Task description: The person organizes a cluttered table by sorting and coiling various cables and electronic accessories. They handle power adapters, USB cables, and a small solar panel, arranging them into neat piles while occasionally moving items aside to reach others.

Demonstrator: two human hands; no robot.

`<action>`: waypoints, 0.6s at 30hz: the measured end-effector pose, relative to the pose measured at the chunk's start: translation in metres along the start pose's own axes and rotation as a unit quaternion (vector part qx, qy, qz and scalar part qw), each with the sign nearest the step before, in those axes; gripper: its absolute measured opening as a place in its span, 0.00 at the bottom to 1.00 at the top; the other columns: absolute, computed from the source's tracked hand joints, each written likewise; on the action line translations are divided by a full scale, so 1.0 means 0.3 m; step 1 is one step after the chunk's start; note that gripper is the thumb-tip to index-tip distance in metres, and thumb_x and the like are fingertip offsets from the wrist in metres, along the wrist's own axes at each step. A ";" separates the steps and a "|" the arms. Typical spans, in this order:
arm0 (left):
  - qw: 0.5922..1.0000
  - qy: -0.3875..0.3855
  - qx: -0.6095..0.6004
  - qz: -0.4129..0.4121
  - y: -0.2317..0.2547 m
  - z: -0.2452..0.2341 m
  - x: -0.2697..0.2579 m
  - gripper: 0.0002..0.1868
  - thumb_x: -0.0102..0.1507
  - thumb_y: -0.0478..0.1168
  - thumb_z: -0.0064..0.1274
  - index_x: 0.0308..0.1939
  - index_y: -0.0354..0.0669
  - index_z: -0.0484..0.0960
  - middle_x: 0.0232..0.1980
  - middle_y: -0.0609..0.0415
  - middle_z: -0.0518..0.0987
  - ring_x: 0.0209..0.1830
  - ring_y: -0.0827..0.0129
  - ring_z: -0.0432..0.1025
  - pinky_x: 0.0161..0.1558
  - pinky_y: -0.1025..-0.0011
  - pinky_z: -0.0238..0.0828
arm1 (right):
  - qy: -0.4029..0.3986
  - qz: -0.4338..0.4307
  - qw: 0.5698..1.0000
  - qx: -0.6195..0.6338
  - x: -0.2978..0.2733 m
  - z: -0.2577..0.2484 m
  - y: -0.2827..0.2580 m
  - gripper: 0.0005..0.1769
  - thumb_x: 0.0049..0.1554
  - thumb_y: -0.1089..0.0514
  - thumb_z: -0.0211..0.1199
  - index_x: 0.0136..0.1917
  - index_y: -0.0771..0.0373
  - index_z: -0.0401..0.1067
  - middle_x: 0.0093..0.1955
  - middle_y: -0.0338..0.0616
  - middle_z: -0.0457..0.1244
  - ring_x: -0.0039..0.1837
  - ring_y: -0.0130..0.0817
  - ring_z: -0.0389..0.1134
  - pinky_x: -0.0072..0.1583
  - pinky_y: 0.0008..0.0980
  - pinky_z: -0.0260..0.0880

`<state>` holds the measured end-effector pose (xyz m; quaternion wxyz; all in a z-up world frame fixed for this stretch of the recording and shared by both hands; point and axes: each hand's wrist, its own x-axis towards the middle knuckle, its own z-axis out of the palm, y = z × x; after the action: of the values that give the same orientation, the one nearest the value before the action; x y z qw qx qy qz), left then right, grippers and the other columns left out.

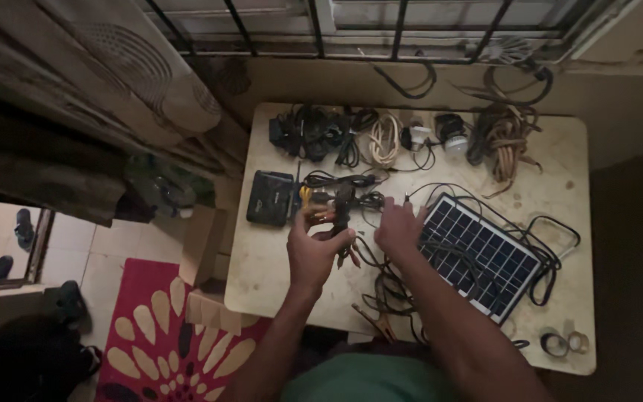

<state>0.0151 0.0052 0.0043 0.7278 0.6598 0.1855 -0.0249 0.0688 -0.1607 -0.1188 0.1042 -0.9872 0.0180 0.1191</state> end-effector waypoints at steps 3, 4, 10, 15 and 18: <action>1.000 0.017 0.000 0.021 -0.023 -0.035 0.017 0.31 0.52 0.27 0.67 0.57 0.34 0.71 0.53 0.43 0.79 0.38 0.64 0.82 0.32 0.72 0.80 | 0.029 0.008 0.997 0.066 -0.012 0.075 0.071 0.26 0.53 0.53 0.65 0.65 0.55 0.69 0.50 0.51 0.68 0.58 0.49 0.67 0.62 0.52 0.65; 0.999 0.025 0.006 0.033 -0.038 -0.046 0.022 0.32 0.52 0.27 0.67 0.57 0.34 0.71 0.53 0.44 0.79 0.39 0.65 0.82 0.34 0.73 0.82 | 0.036 0.018 0.994 0.104 -0.026 0.100 0.106 0.24 0.56 0.54 0.61 0.66 0.54 0.70 0.47 0.53 0.68 0.55 0.51 0.69 0.59 0.49 0.68; 0.995 0.054 0.078 -0.034 -0.109 -0.100 0.078 0.32 0.50 0.29 0.66 0.56 0.38 0.71 0.52 0.50 0.81 0.35 0.63 0.82 0.30 0.69 0.78 | 0.125 0.193 0.824 0.518 -0.081 0.199 0.246 0.15 0.68 0.56 0.48 0.59 0.59 0.74 0.43 0.52 0.68 0.44 0.43 0.68 0.48 0.43 0.69; 0.969 0.023 0.211 0.126 -0.177 -0.115 0.204 0.30 0.48 0.28 0.66 0.53 0.40 0.75 0.48 0.52 0.83 0.45 0.66 0.80 0.46 0.68 0.78 | 0.249 0.195 0.600 0.735 -0.217 0.262 0.414 0.14 0.68 0.58 0.47 0.61 0.63 0.70 0.49 0.50 0.68 0.51 0.39 0.72 0.57 0.41 0.73; 0.944 -0.008 0.274 0.181 -0.162 -0.097 0.297 0.28 0.47 0.26 0.63 0.51 0.42 0.76 0.47 0.50 0.83 0.48 0.63 0.80 0.49 0.67 0.77 | 0.248 0.204 0.501 0.803 -0.326 0.263 0.501 0.13 0.68 0.60 0.47 0.63 0.65 0.64 0.49 0.57 0.68 0.53 0.48 0.72 0.61 0.49 0.74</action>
<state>0.0774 0.0458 -0.0706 0.5125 0.8560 0.0426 0.0522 -0.0536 -0.2900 -0.2007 0.8167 -0.4370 0.3319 -0.1786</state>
